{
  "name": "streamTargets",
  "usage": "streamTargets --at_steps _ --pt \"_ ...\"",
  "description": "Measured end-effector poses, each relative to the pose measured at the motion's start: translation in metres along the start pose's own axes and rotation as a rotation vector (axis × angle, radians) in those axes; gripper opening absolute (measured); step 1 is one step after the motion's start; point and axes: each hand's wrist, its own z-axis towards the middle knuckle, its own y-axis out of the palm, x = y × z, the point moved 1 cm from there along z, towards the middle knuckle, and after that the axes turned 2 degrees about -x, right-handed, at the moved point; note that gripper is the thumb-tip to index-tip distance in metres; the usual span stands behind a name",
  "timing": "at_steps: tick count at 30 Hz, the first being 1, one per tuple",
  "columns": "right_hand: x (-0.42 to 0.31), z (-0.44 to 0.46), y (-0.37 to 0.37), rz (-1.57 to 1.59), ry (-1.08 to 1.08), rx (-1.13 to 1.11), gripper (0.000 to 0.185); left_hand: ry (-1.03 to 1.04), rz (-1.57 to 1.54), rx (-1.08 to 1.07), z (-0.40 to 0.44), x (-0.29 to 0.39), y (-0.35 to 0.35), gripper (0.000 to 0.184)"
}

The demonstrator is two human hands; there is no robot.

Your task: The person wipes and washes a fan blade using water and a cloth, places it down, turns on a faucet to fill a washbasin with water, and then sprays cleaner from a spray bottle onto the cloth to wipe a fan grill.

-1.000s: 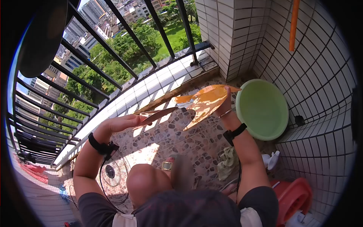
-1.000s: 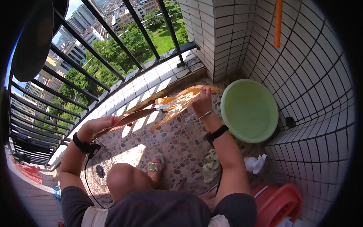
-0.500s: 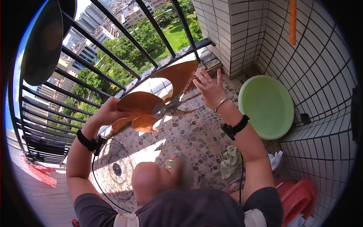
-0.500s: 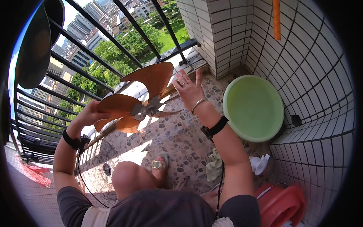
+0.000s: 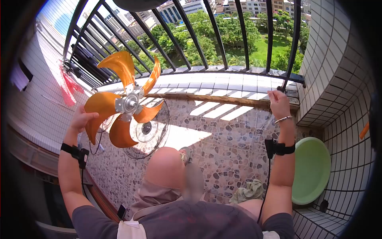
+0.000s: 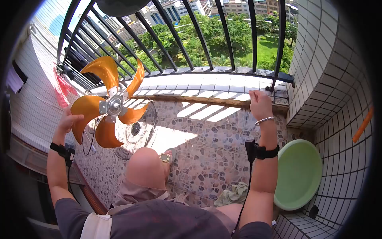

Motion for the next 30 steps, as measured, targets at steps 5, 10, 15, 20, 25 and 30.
streamTargets --at_steps 5,10,15,20,25,30 --pt "0.006 -0.021 0.062 -0.487 -0.152 -0.175 0.018 -0.08 0.052 0.364 -0.04 -0.121 -0.075 0.026" --pt "-0.006 -0.042 0.139 -0.426 -0.215 -0.324 0.015 -0.149 0.151 0.657 -0.045 -0.285 -0.155 0.02" --pt "-0.047 -0.058 0.222 -0.383 -0.266 -0.575 0.011 -0.33 0.513 0.899 -0.037 -0.461 -0.197 0.017" --pt "-0.081 -0.041 0.285 -0.604 -0.389 -0.669 0.009 -0.525 0.704 0.793 0.031 -0.479 -0.167 0.019" --pt "-0.136 -0.022 0.34 -0.739 -0.354 -0.864 0.015 -0.504 0.764 0.646 0.101 -0.553 -0.164 0.02" --pt "-0.139 -0.015 0.379 -0.938 -0.341 -0.936 0.016 -0.226 0.856 0.702 0.166 -0.635 -0.17 0.03"
